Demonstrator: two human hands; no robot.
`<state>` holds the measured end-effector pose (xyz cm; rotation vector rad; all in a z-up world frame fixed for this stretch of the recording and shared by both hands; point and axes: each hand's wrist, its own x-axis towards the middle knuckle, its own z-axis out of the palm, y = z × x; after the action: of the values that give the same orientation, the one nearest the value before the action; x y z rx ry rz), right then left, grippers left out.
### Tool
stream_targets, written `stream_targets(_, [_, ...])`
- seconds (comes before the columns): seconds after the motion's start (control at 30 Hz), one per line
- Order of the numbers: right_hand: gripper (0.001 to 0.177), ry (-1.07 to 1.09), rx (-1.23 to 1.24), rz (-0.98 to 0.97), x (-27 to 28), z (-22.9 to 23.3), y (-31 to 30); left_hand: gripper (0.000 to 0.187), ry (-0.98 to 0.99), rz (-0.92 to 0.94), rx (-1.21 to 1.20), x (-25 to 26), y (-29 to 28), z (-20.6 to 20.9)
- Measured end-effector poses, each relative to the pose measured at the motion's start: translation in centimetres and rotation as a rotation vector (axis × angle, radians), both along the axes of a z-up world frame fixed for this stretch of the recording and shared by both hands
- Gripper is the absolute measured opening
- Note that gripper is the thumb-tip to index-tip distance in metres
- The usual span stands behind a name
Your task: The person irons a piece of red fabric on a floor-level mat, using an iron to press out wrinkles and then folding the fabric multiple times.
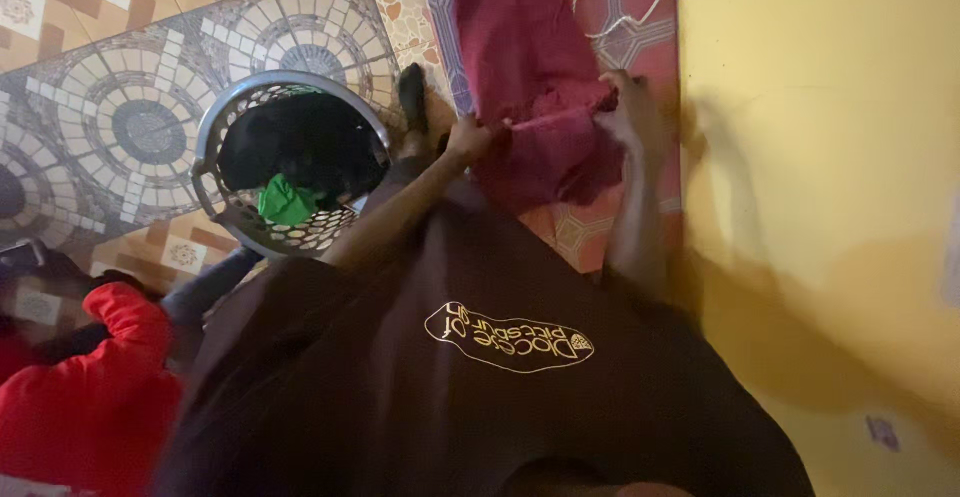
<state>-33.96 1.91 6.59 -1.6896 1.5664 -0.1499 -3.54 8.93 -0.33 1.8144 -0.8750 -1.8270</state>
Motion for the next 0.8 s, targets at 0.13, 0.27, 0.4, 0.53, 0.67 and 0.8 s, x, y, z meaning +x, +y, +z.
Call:
stream_targets(0.13, [0.038, 0.354, 0.220, 0.257, 2.1, 1.7, 1.1, 0.063, -0.121, -0.094, -0.055, 0.6, 0.8, 0.0])
stream_targets(0.27, [0.033, 0.223, 0.373, 0.266, 1.3, 0.8, 0.2, 0.061, -0.272, -0.113, -0.069, 1.4, 1.2, -0.3])
stream_targets(0.4, [0.021, 0.093, 0.038, -0.199, 2.3, -0.4, -3.0, 0.062, -0.226, -0.090, -0.079, 1.4, 1.3, -0.8])
stream_targets(0.53, [0.030, 0.061, 0.095, -0.247, 3.9, -1.1, -4.0, 0.063, -0.398, 0.073, -0.116, 1.4, 0.1, -1.2])
stream_targets(0.67, [0.038, -0.242, 0.383, -0.145, 4.3, -1.1, -2.6, 0.060, -0.437, -0.089, -0.038, 1.6, -0.4, -1.5])
stream_targets(0.8, [0.057, -0.059, 0.280, -0.189, 2.6, -2.0, -1.8, 0.086, -0.515, 0.087, -0.297, 0.8, 1.9, 0.1])
